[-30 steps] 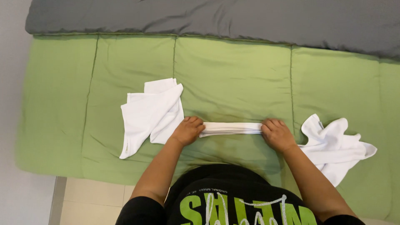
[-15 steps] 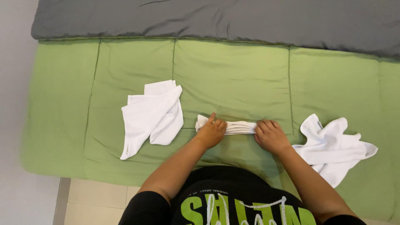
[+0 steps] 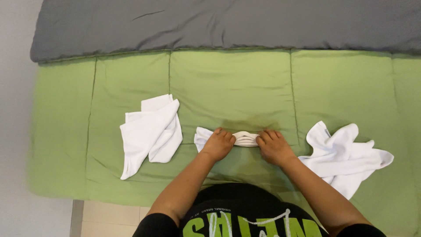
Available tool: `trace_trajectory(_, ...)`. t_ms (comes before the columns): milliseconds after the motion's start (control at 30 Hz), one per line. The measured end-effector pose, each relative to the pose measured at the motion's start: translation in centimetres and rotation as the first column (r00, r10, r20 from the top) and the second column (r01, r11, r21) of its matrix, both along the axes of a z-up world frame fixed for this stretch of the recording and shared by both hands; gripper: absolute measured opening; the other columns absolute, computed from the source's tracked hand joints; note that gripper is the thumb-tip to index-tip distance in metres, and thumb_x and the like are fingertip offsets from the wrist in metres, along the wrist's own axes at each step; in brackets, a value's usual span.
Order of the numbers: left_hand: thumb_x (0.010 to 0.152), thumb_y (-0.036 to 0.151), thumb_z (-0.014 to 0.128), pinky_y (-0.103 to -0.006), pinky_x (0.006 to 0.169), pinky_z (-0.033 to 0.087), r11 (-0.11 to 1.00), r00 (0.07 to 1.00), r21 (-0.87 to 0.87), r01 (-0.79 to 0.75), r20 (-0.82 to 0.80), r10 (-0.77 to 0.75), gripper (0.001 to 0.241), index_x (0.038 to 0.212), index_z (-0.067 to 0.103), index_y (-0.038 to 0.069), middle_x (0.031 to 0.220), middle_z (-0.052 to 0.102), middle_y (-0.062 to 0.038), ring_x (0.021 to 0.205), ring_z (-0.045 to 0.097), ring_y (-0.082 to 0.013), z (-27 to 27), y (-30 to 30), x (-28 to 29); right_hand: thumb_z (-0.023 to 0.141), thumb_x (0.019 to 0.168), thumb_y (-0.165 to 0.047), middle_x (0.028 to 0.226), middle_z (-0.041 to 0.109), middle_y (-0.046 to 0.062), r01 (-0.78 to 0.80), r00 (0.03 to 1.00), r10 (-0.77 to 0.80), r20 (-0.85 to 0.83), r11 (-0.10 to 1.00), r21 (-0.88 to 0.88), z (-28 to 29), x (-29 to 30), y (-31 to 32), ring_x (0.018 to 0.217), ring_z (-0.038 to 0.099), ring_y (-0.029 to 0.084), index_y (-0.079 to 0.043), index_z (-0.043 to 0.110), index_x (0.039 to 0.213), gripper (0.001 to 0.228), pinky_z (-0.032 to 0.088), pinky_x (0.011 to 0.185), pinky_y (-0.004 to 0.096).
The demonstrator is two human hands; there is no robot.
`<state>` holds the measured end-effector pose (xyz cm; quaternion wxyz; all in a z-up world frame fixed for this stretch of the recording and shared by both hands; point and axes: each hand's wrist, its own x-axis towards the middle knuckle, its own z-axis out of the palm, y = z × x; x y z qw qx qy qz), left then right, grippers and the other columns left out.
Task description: The person picks up white towels from a table and moves to a bed with a green sheet. They fold the towels into decorative bow shapes by hand, arranging them on the bed.
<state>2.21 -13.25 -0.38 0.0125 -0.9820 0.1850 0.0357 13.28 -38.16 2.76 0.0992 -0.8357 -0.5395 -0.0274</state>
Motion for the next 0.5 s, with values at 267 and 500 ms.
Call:
trace_trajectory(267,0.085,0.018,0.058,-0.0485,0.107,0.039,0.997,0.994,-0.066,-0.047,0.094,0.053,0.016,0.092,0.073,0.016,0.105,0.062,-0.006,0.113,0.056,-0.0254,10.3,2.2,12.5,0.074,0.079,-0.015,0.102,0.067,0.009,0.214,0.961,-0.146,-0.236,0.932,0.294,4.8,3.0,0.7,0.095,0.064,0.032,-0.009,0.066,0.103,0.026,0.053,0.078,0.044)
trace_trajectory(500,0.090,0.019,0.062,-0.0401,0.094,0.043,0.987,0.918,0.067,0.149,0.362,-0.163,0.011,0.085,0.072,0.015,0.104,0.061,-0.003,0.108,0.056,-0.0225,19.2,-3.2,27.2,0.074,0.087,-0.010,0.104,0.066,0.013,0.372,0.918,-0.376,-0.122,0.718,0.588,12.3,9.5,-0.1,0.092,0.065,0.034,-0.003,0.063,0.108,0.025,0.055,0.078,0.042)
